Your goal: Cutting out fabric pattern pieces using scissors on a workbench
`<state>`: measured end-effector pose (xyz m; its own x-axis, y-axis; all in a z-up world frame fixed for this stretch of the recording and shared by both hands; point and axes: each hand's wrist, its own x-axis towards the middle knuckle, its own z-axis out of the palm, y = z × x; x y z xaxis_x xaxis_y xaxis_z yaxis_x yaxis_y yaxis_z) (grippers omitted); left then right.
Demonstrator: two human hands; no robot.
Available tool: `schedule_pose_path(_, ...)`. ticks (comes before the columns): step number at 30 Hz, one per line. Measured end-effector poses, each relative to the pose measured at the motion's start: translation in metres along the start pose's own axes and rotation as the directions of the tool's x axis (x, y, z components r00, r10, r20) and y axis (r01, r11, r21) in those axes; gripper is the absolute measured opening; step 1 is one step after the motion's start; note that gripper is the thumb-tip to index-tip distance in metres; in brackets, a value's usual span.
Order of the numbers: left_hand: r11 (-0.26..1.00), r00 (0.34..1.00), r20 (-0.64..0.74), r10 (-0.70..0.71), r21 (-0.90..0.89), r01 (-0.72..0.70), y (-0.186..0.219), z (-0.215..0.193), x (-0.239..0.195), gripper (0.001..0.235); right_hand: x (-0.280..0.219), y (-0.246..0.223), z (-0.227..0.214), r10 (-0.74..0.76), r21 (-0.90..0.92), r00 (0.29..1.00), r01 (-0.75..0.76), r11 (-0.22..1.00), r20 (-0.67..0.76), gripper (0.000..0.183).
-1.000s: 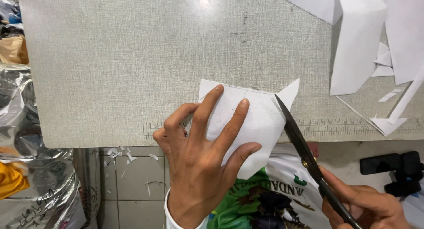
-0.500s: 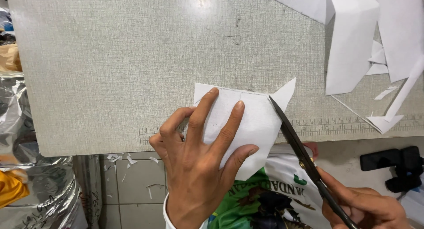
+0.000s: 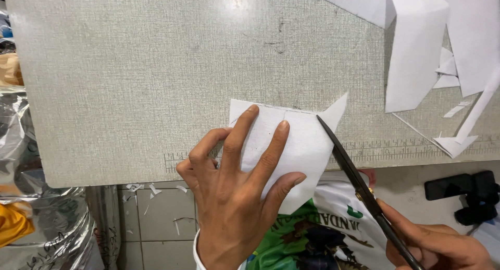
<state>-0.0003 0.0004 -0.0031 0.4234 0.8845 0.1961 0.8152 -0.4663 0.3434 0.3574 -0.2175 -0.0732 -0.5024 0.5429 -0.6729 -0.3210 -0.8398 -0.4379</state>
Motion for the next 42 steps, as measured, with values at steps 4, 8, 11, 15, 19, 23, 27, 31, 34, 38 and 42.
schedule_pose_path(4,1.0,1.0,0.022,-0.005,0.001,0.005,0.001,-0.002,0.001,0.048,-0.001,0.001,-0.013,0.08,0.013,0.978,-0.084,0.996,0.191,0.094)
schedule_pose_path(8,1.0,1.0,0.0,0.009,0.003,-0.009,0.0,-0.001,0.001,0.048,0.007,-0.031,0.05,-0.257,-0.228,0.961,0.274,0.935,0.099,0.105)
schedule_pose_path(11,1.0,1.0,0.016,0.004,-0.01,-0.004,0.0,-0.002,0.001,0.049,0.012,-0.03,0.076,-0.505,-0.263,0.86,0.474,0.84,-0.065,0.094)
schedule_pose_path(15,1.0,1.0,0.014,0.021,-0.012,-0.02,0.0,-0.004,0.002,0.049,0.014,-0.028,0.098,-0.518,-0.28,0.74,0.436,0.855,-0.43,0.09)
schedule_pose_path(19,1.0,1.0,0.013,0.011,-0.025,-0.011,-0.001,-0.004,0.0,0.05,0.017,-0.046,0.114,-0.442,-0.441,0.714,0.205,0.874,-0.543,0.097)
schedule_pose_path(23,0.999,1.0,0.014,0.025,-0.029,-0.024,-0.001,-0.004,0.0,0.05,0.014,-0.05,0.107,-0.423,-0.499,0.704,0.112,0.86,-0.571,0.096)
schedule_pose_path(27,0.999,1.0,0.013,0.022,-0.032,-0.022,-0.001,-0.005,0.0,0.049,0.006,-0.044,0.086,-0.322,-0.552,0.871,0.072,0.83,-0.371,0.108)
schedule_pose_path(31,0.999,0.999,0.022,0.032,-0.031,-0.032,-0.001,-0.005,-0.001,0.048,0.011,-0.053,0.107,-0.26,-0.476,0.772,-0.063,0.877,-0.58,0.102)
schedule_pose_path(34,0.997,0.991,0.112,0.069,-0.04,-0.065,0.0,-0.015,0.002,0.049,0.017,-0.045,0.124,-0.152,-0.162,0.612,0.04,0.986,-0.776,0.087)
schedule_pose_path(38,0.984,0.966,0.203,0.161,0.041,-0.173,-0.008,-0.029,0.017,0.061,0.026,-0.067,0.137,-0.514,-0.373,0.56,0.354,0.858,-0.65,0.086)
schedule_pose_path(42,0.956,0.956,0.178,0.232,0.141,-0.258,-0.001,-0.039,0.033,0.07,0.006,-0.066,0.121,-0.446,-0.41,0.572,0.201,0.89,-0.689,0.089)
